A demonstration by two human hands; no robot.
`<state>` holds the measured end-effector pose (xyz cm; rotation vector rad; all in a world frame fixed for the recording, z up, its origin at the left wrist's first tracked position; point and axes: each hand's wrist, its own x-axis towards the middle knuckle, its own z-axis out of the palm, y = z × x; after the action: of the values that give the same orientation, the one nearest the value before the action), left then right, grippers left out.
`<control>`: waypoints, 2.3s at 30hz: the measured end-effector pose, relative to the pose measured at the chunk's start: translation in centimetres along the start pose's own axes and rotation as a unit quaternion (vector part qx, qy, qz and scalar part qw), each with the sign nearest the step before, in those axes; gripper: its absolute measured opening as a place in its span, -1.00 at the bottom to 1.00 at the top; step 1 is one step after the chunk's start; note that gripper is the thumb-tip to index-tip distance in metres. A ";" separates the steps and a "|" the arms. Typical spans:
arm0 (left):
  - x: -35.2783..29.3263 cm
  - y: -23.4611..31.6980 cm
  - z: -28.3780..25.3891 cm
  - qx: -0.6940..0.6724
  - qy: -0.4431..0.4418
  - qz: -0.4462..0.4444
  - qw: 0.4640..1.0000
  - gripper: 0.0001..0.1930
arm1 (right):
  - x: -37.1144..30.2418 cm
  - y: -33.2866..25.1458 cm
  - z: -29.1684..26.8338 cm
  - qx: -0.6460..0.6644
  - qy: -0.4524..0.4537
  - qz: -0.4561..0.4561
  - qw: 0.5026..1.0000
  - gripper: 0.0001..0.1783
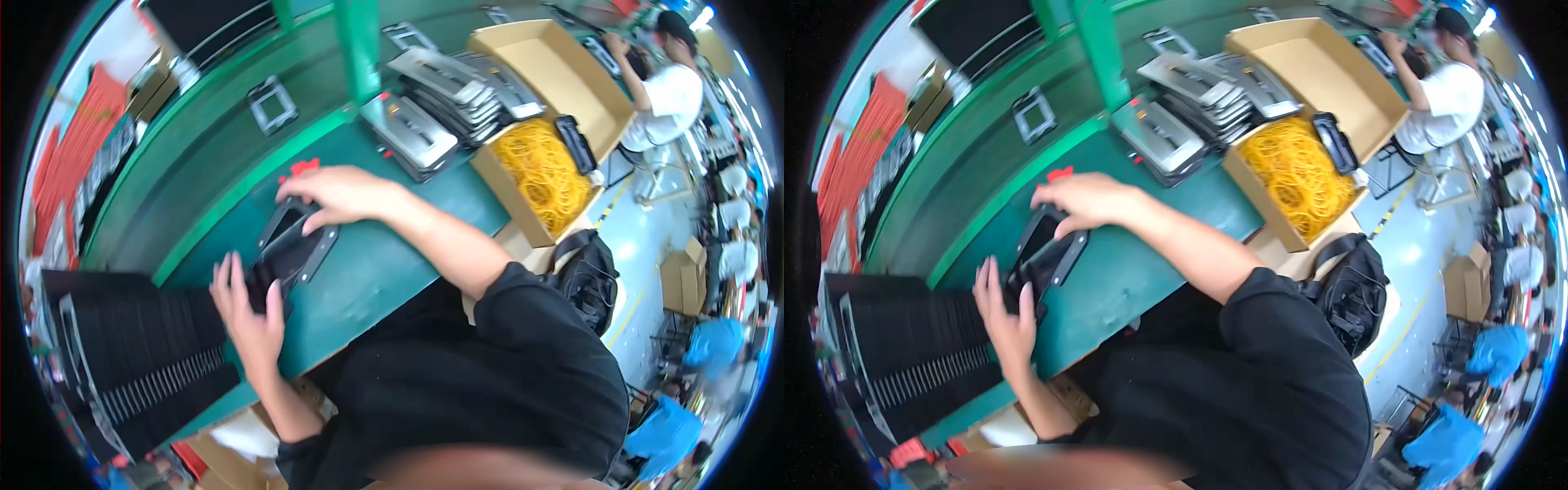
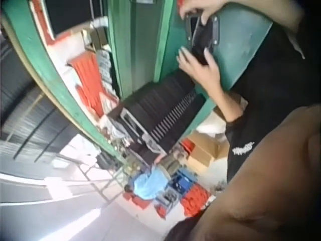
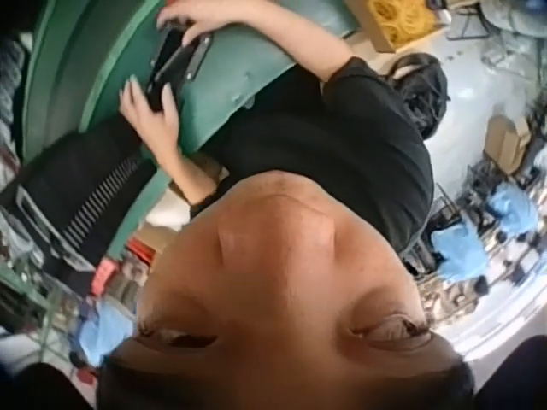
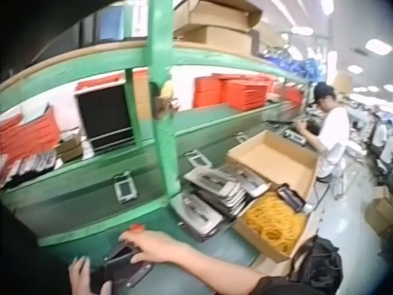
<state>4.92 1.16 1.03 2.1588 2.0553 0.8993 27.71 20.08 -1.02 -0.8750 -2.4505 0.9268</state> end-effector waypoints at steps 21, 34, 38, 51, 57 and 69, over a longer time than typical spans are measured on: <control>-2.3 -2.0 -2.1 0.026 -0.046 -0.046 0.998 -0.09 | 1.2 1.6 -0.5 0.153 -0.004 -0.010 0.988 -0.43; -2.9 -5.1 -1.9 -0.160 -0.013 -0.109 0.981 -0.31 | 6.5 -18.1 -5.4 0.464 -0.112 -0.108 0.872 -0.45; -3.0 -4.2 -3.5 -0.219 0.018 -0.117 0.968 -0.32 | 2.6 -17.3 -4.4 0.538 -0.093 -0.118 0.829 -0.60; -3.2 6.5 -22.8 0.224 0.281 0.049 0.932 -0.21 | -0.7 -14.9 -12.2 0.322 0.311 -0.209 0.869 -0.63; -4.4 1.5 -26.6 0.268 0.358 -0.119 0.886 -0.03 | 0.2 -13.8 -13.1 0.196 0.312 -0.147 0.918 -0.67; -6.4 -10.1 -20.5 -0.417 0.413 -0.199 0.785 -0.01 | 1.1 -17.0 -10.9 0.015 0.412 -0.110 0.904 -0.66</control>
<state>-12.62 -10.84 11.64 0.8583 1.6143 2.3428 25.64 15.82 18.62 -0.7462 -1.7357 0.3808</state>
